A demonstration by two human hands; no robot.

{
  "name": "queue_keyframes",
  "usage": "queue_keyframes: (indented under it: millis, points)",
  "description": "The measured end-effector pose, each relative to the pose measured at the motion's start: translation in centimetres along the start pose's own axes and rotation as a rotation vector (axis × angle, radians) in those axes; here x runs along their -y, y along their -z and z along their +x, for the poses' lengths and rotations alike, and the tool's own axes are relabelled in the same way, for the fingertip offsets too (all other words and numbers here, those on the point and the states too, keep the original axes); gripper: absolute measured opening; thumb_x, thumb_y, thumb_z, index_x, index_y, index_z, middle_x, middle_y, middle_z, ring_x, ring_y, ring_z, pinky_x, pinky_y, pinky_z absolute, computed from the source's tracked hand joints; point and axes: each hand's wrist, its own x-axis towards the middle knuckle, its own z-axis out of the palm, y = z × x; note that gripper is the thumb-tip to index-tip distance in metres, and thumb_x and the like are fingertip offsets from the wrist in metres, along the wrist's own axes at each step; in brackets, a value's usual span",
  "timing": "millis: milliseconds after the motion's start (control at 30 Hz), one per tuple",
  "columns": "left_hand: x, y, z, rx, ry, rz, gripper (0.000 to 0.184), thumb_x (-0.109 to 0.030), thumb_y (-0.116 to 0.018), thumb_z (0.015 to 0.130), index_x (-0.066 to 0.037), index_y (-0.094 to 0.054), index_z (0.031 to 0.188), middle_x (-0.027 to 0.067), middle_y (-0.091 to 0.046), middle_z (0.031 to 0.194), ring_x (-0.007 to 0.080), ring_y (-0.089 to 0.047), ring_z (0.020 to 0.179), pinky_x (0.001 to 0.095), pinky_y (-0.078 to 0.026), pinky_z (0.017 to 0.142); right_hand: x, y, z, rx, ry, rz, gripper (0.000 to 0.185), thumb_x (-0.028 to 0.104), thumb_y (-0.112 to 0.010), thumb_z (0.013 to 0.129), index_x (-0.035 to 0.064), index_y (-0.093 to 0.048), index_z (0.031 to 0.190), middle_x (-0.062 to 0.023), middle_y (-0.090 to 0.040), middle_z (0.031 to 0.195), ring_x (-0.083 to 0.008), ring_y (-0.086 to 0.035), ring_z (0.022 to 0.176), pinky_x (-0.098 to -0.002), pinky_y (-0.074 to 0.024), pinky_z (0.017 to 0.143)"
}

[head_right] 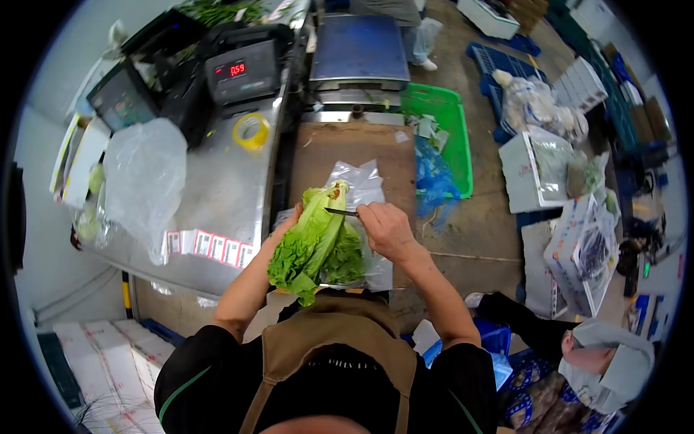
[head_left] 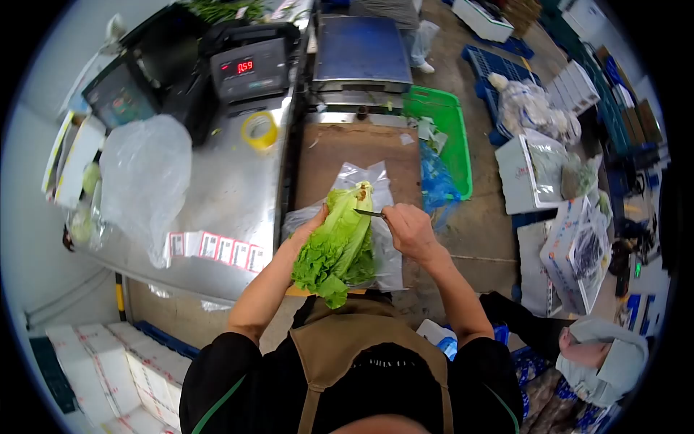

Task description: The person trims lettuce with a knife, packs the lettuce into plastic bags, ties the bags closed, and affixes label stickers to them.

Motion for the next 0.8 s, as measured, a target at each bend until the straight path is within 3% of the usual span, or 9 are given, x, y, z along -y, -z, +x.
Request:
queue_keyframes:
  millis: [67, 100, 133, 300, 500, 700, 800]
  points:
    - [-1.4, -1.8, -0.3, -0.013, 0.083, 0.044, 0.05, -0.04, -0.052, 0.088, -0.007, -0.048, 0.126, 0.0134, -0.055, 0.12, 0.027, -0.056, 0.106, 0.0416, -0.047, 0.089, 0.2, -0.8, 0.2, -0.046, -0.018, 0.001, 0.02, -0.002, -0.058, 0.071, 0.0004, -0.052, 0.089, -0.0108, -0.045, 0.066, -0.028, -0.049, 0.058, -0.0358, -0.0392, 0.052]
    - [2.8, -4.3, 6.0, -0.051, 0.118, 0.052, 0.05, -0.04, -0.052, 0.088, -0.007, -0.048, 0.126, 0.0137, -0.055, 0.119, 0.0273, -0.056, 0.106, 0.0416, -0.047, 0.089, -4.3, 4.2, -3.7, -0.026, -0.045, -0.007, 0.019, -0.001, -0.057, 0.071, 0.0006, -0.052, 0.089, -0.0101, -0.045, 0.065, -0.0267, -0.049, 0.058, -0.0352, -0.0395, 0.052]
    - [2.0, -4.7, 5.2, -0.153, 0.138, 0.118, 0.05, -0.039, -0.052, 0.088, -0.007, -0.048, 0.126, 0.0139, -0.056, 0.119, 0.0275, -0.057, 0.105, 0.0417, -0.047, 0.089, -3.9, 2.7, -4.0, -0.079, -0.074, 0.036, 0.017, -0.001, -0.056, 0.071, 0.0007, -0.052, 0.088, -0.0093, -0.045, 0.065, -0.0254, -0.05, 0.058, -0.0345, -0.0398, 0.052]
    - [2.5, -9.2, 14.0, -0.157, 0.259, 0.224, 0.047, -0.036, -0.047, 0.092, -0.004, -0.047, 0.126, 0.0139, -0.056, 0.118, 0.0272, -0.058, 0.103, 0.0411, -0.047, 0.089, -11.2, 5.9, -7.0, -0.134, -0.106, -0.069, 0.02, -0.003, -0.053, 0.067, -0.0018, -0.051, 0.087, -0.0097, -0.044, 0.065, -0.0248, -0.05, 0.058, -0.0335, -0.0411, 0.052]
    - [3.1, -8.5, 21.9, -0.236, 0.365, 0.103, 0.041, -0.03, -0.049, 0.091, -0.006, -0.048, 0.124, 0.0131, -0.057, 0.116, 0.0274, -0.058, 0.103, 0.0417, -0.047, 0.088, -18.6, 5.2, -10.1, -0.276, -0.24, -0.146, 0.023, -0.004, -0.052, 0.064, -0.0032, -0.051, 0.087, -0.0111, -0.045, 0.066, -0.0258, -0.051, 0.058, -0.0345, -0.0428, 0.052]
    - [3.1, -6.7, 30.0, -0.108, 0.196, 0.28, 0.039, -0.031, -0.045, 0.094, -0.007, -0.047, 0.124, 0.0109, -0.059, 0.11, 0.0225, -0.061, 0.093, 0.0369, -0.052, 0.08, -25.6, 2.7, -10.7, -0.416, -0.332, -0.155, 0.023, -0.005, -0.051, 0.064, -0.0039, -0.051, 0.087, -0.0128, -0.048, 0.068, -0.0281, -0.054, 0.062, -0.0352, -0.045, 0.054]
    - [2.3, -6.1, 33.2, -0.11, -0.016, 0.544, 0.037, -0.026, -0.046, 0.093, -0.007, -0.046, 0.125, 0.0112, -0.059, 0.108, 0.0218, -0.062, 0.089, 0.0339, -0.053, 0.075, -29.2, 1.8, -10.3, -0.387, -0.382, -0.134, 0.019, -0.005, -0.053, 0.068, -0.0018, -0.051, 0.087, -0.0125, -0.051, 0.07, -0.0284, -0.055, 0.064, -0.036, -0.0467, 0.055]
